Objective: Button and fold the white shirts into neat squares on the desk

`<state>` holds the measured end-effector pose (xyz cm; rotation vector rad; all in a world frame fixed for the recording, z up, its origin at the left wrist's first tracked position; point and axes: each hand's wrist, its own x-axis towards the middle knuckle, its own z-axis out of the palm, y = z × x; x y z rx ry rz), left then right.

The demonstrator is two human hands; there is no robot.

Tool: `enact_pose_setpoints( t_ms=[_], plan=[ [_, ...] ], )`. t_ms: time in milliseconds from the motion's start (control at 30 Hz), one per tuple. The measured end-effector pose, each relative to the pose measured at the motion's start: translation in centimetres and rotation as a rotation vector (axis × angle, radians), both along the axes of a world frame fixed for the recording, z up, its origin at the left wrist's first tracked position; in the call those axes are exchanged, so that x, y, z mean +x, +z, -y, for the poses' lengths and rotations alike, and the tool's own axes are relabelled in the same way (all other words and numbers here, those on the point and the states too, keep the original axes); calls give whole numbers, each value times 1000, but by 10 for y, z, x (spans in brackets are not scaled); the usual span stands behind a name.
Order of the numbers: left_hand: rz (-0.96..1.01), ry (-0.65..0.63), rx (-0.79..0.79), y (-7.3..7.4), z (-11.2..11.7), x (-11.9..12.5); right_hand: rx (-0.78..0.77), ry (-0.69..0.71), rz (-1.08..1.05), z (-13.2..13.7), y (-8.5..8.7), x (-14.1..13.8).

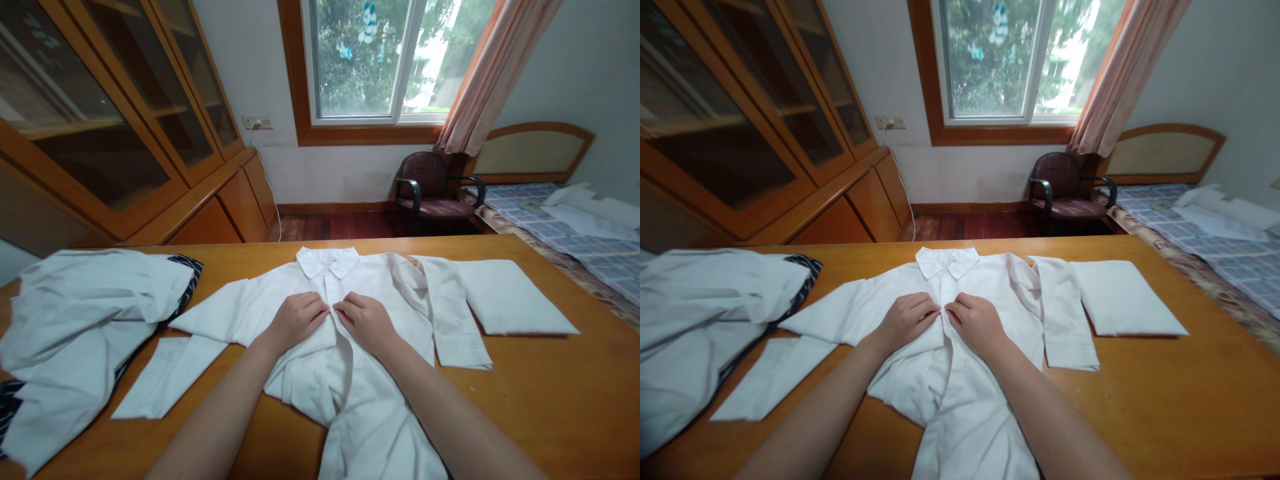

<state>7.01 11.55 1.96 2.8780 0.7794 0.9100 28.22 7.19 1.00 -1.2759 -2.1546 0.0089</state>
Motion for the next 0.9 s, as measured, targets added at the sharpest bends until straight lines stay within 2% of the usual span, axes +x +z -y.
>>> enact_pose_setpoints(
  t_ms=[900],
  plan=[
    [-12,0,-27,0,0,-1,21,-17,16,0,-2,-3]
  ],
)
